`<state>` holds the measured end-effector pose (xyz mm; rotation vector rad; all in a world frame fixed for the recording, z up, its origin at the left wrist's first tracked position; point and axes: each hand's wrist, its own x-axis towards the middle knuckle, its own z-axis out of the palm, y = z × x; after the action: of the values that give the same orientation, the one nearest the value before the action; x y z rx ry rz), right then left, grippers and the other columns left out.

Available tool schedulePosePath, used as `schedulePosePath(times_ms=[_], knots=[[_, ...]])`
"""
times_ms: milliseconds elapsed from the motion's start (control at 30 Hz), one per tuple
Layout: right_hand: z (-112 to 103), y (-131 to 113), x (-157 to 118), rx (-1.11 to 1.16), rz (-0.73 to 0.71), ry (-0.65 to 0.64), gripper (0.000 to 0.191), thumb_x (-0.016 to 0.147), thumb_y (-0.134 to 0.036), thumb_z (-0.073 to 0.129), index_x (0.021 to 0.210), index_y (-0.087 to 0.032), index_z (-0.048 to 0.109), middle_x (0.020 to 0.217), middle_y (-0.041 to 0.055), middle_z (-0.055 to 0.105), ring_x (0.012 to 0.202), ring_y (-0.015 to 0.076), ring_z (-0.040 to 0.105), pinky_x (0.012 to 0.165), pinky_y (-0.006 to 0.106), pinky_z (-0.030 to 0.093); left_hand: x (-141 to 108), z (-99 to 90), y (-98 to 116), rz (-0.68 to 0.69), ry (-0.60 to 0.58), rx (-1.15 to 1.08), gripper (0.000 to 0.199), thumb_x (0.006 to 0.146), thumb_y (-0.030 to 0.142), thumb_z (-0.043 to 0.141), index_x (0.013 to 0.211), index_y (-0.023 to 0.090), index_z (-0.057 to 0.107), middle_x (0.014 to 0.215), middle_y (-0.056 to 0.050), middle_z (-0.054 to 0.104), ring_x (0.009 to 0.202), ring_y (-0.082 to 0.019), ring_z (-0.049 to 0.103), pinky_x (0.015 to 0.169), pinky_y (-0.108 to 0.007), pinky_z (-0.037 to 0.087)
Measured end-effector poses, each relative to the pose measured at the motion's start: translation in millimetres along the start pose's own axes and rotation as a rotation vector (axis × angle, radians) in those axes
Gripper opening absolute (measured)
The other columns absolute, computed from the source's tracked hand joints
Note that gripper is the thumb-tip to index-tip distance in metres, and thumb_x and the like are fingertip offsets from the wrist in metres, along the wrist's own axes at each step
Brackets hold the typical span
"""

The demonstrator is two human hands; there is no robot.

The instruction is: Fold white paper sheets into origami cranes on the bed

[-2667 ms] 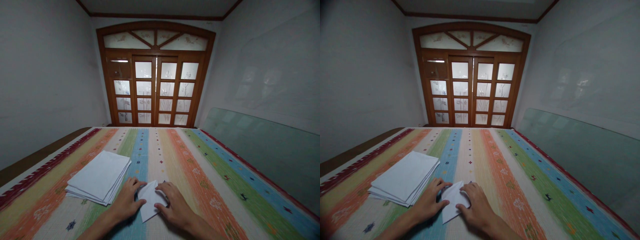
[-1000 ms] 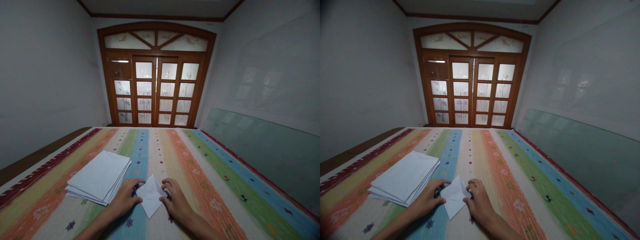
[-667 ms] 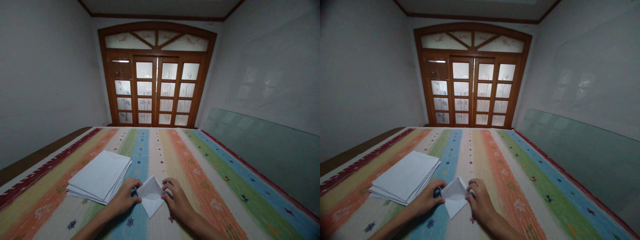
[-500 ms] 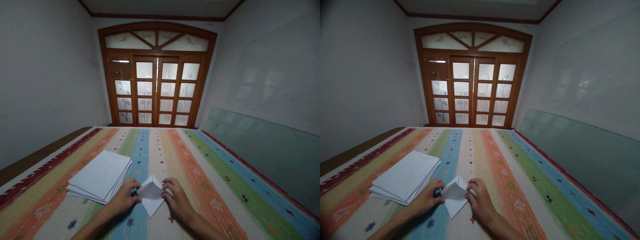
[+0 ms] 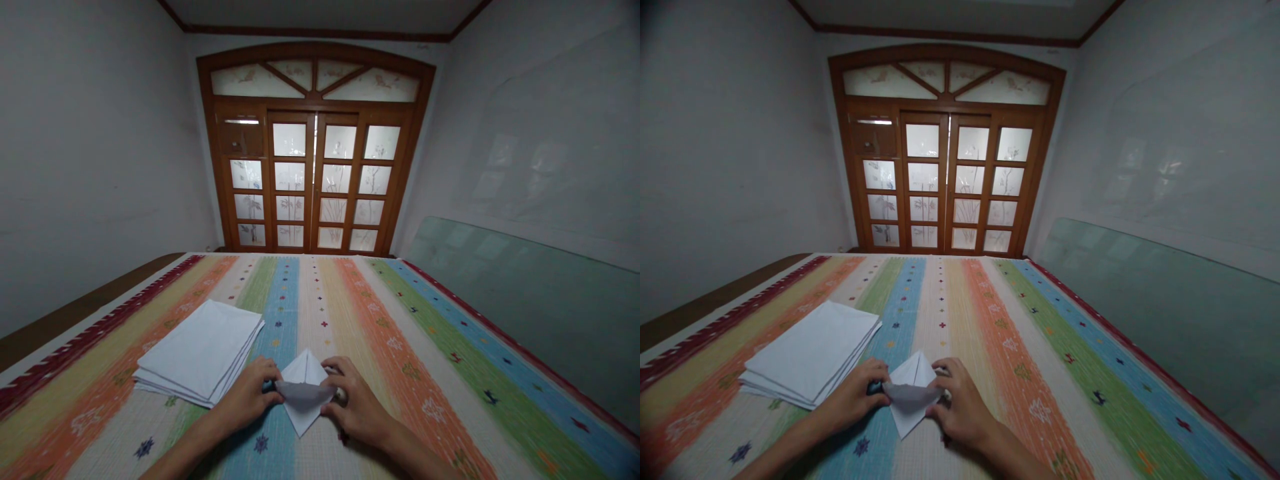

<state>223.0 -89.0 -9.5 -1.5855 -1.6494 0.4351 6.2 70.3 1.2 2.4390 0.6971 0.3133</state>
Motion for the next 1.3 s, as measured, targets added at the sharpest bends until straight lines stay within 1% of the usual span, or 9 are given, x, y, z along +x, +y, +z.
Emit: schedulePosePath(times_ms=[133, 333, 500, 600, 667, 900, 1100, 1167, 1300], knots=[[-1, 2, 0, 0.017, -0.013, -0.027, 0.025, 0.070, 0.000, 0.070, 0.084, -0.019, 0.077, 0.126, 0.0115, 0.061, 0.123, 0.0280, 0.055, 0.110, 0.044, 0.043, -2, -0.8, 1, 0.023, -0.009, -0.007, 0.007, 0.079, 0.014, 0.074, 0.081, 0.020, 0.072, 0.096, -0.002, 0.068, 0.101, -0.023, 0.059, 0.088, -0.032, 0.042], [-2, 4, 1, -0.050, -0.051, -0.018, 0.025, 0.076, -0.001, 0.066, 0.083, -0.022, 0.079, 0.122, 0.0099, 0.064, 0.120, 0.0267, 0.056, 0.106, 0.044, 0.045, -4, -3.3, 1, 0.070, -0.043, -0.014, 0.008, 0.081, 0.013, 0.074, 0.084, 0.020, 0.076, 0.098, -0.003, 0.066, 0.100, -0.022, 0.059, 0.089, -0.030, 0.043], [-6, 5, 1, -0.089, -0.109, -0.005, 0.030, 0.082, -0.001, 0.060, 0.090, -0.022, 0.078, 0.121, 0.0105, 0.064, 0.119, 0.0265, 0.057, 0.103, 0.043, 0.047, -6, -8.3, 2, 0.158, -0.064, -0.003, 0.015, 0.086, 0.013, 0.068, 0.089, 0.024, 0.078, 0.100, -0.003, 0.064, 0.099, -0.021, 0.059, 0.089, -0.030, 0.045], [-7, 6, 1, -0.076, -0.140, -0.001, 0.037, 0.081, 0.003, 0.054, 0.096, -0.021, 0.077, 0.120, 0.0107, 0.064, 0.117, 0.0252, 0.058, 0.101, 0.041, 0.048, -8, -11.9, 2, 0.237, -0.064, -0.005, 0.024, 0.090, 0.009, 0.059, 0.091, 0.024, 0.077, 0.100, -0.005, 0.064, 0.098, -0.021, 0.060, 0.087, -0.030, 0.046], [-7, 6, 0, -0.075, -0.148, 0.003, 0.040, 0.080, 0.006, 0.052, 0.097, -0.022, 0.076, 0.119, 0.0104, 0.064, 0.116, 0.0247, 0.058, 0.100, 0.041, 0.049, -9, -13.6, 3, 0.259, -0.057, -0.005, 0.028, 0.090, 0.006, 0.054, 0.092, 0.023, 0.076, 0.100, -0.006, 0.064, 0.098, -0.022, 0.060, 0.087, -0.031, 0.046], [-2, 7, -1, -0.072, -0.136, -0.023, 0.046, 0.076, 0.009, 0.048, 0.099, -0.021, 0.073, 0.114, 0.0094, 0.063, 0.111, 0.0226, 0.060, 0.095, 0.036, 0.049, -12, -13.4, 11, 0.267, -0.048, 0.000, 0.037, 0.086, 0.001, 0.050, 0.095, 0.026, 0.075, 0.104, -0.005, 0.064, 0.100, -0.023, 0.060, 0.089, -0.033, 0.047], [-4, 6, 1, -0.105, -0.130, -0.069, 0.044, 0.077, 0.008, 0.049, 0.099, -0.020, 0.073, 0.099, 0.0069, 0.066, 0.096, 0.0210, 0.062, 0.083, 0.031, 0.049, -12, -11.6, 13, 0.269, -0.053, 0.010, 0.030, 0.087, 0.005, 0.053, 0.097, 0.025, 0.073, 0.108, -0.006, 0.063, 0.102, -0.023, 0.060, 0.091, -0.033, 0.047], [-7, 7, 1, -0.109, -0.152, -0.097, 0.044, 0.077, 0.007, 0.050, 0.101, -0.021, 0.073, 0.099, 0.0063, 0.066, 0.095, 0.0206, 0.062, 0.082, 0.030, 0.048, -13, -11.7, 13, 0.261, -0.065, 0.017, 0.027, 0.087, 0.007, 0.054, 0.097, 0.025, 0.073, 0.108, -0.006, 0.064, 0.103, -0.024, 0.059, 0.092, -0.033, 0.047], [-12, 10, 1, -0.103, -0.173, -0.128, 0.050, 0.072, 0.009, 0.051, 0.105, -0.022, 0.072, 0.099, 0.0054, 0.068, 0.096, 0.0208, 0.062, 0.082, 0.030, 0.047, -13, -12.6, 16, 0.256, -0.090, 0.033, 0.024, 0.086, 0.009, 0.056, 0.093, 0.024, 0.073, 0.108, -0.007, 0.065, 0.104, -0.024, 0.059, 0.091, -0.033, 0.047]])
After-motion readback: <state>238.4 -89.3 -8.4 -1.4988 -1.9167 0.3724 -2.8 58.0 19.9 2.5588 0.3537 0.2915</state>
